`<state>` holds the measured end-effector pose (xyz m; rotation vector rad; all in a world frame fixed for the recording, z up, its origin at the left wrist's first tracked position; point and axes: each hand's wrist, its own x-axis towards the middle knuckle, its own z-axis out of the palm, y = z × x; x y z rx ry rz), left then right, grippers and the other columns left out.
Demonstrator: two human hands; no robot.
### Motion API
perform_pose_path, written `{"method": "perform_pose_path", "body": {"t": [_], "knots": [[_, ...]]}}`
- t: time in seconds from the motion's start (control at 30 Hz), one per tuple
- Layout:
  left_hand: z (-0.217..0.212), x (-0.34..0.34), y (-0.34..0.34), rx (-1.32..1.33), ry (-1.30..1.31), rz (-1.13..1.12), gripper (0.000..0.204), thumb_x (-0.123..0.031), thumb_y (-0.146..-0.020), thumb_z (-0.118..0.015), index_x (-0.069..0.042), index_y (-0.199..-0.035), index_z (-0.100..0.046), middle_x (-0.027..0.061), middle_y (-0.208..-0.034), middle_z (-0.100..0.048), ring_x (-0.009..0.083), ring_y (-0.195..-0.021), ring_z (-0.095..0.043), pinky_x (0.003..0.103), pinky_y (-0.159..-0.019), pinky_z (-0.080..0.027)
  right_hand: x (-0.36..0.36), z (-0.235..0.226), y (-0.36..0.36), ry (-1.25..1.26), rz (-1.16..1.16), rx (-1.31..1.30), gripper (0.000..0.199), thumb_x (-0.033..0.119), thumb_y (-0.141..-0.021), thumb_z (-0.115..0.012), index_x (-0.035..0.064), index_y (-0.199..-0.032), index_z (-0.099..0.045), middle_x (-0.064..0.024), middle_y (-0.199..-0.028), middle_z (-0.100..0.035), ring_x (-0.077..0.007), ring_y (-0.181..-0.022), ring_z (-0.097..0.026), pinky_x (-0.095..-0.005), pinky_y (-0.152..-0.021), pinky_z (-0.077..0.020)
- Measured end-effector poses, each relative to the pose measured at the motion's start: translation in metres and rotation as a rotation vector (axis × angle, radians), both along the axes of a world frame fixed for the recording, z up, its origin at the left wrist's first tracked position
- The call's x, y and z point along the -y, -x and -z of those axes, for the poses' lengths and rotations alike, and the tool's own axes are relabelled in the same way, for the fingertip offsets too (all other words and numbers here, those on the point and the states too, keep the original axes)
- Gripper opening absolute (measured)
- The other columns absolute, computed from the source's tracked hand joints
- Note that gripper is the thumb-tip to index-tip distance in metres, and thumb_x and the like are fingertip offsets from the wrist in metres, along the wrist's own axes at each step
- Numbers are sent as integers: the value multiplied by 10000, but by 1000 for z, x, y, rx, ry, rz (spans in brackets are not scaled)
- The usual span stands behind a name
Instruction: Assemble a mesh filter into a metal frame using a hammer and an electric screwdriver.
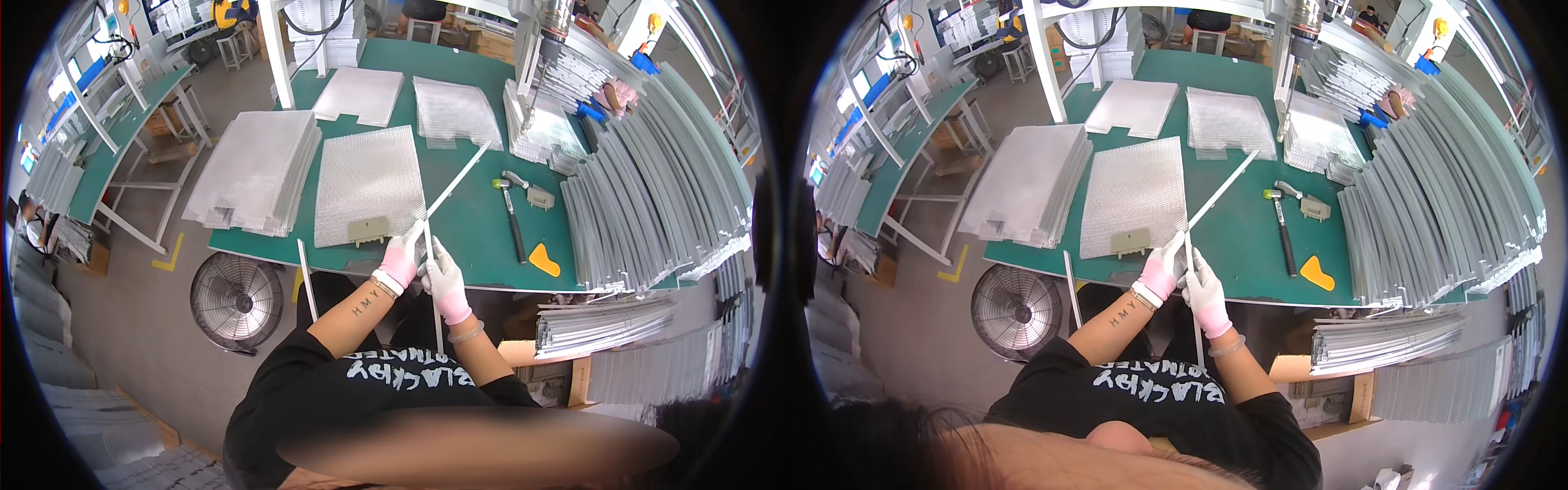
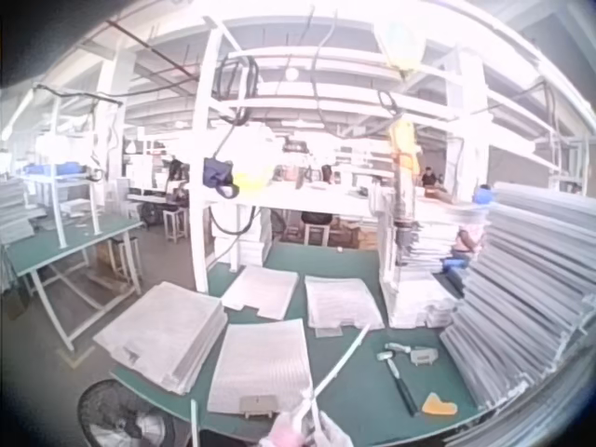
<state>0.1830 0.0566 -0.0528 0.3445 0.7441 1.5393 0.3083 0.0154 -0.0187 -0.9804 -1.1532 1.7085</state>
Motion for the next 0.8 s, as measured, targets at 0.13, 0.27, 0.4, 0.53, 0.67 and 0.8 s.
{"method": "perform_pose_path", "body": {"t": [0.13,0.27,0.4,0.53,0.67,0.8], "knots": [[-11,3,-4,155,53,49,235,-267,-1014,-561,-44,-1029,-635,50,-830,-646,155,-746,-615,272,-621,-470,-19,-6,-6,-53,-68,8,556,54,-1008,-430,20,-1539,-269,-17,-759,-564,-35,-477,-378,-181,-437,-306],[-4,13,-1,-924,-229,20,194,-205,-1045,-487,-53,-1092,-598,51,-921,-626,191,-872,-629,321,-758,-518,-49,-25,4,-57,-56,117,497,185,-1026,-487,10,-1481,-391,31,-702,-526,-37,-437,-398,-205,-395,-315],[7,33,-7,108,-216,109,349,-219,-1052,-471,-14,-1334,-468,110,-1280,-570,203,-1148,-579,346,-990,-457,-82,-31,24,-62,-39,280,463,303,-1001,-564,-3,-1347,-528,34,-688,-526,-54,-456,-426,-224,-410,-342],[-36,93,33,-542,-223,164,384,-226,-1038,-506,-13,-1357,-518,104,-1319,-577,222,-1185,-577,349,-999,-462,-101,-16,10,43,-201,347,246,259,-971,-618,36,-1063,-568,34,-685,-484,-46,-485,-419,-231,-434,-342],[-60,106,134,-1758,-122,-476,256,-133,-930,-575,19,-1131,-624,195,-1138,-651,354,-1111,-599,394,-993,-463,-101,-13,-1,98,-267,81,182,192,-948,-637,79,-922,-496,41,-668,-431,-46,-483,-385,-235,-439,-332],[9,108,189,-767,-27,-277,571,-335,-1049,-401,71,-1451,-390,216,-1439,-494,312,-1336,-479,379,-1130,-365,-90,-11,18,45,-332,68,112,125,-937,-583,81,-930,-481,21,-682,-442,-83,-510,-401,-240,-461,-332]]}}
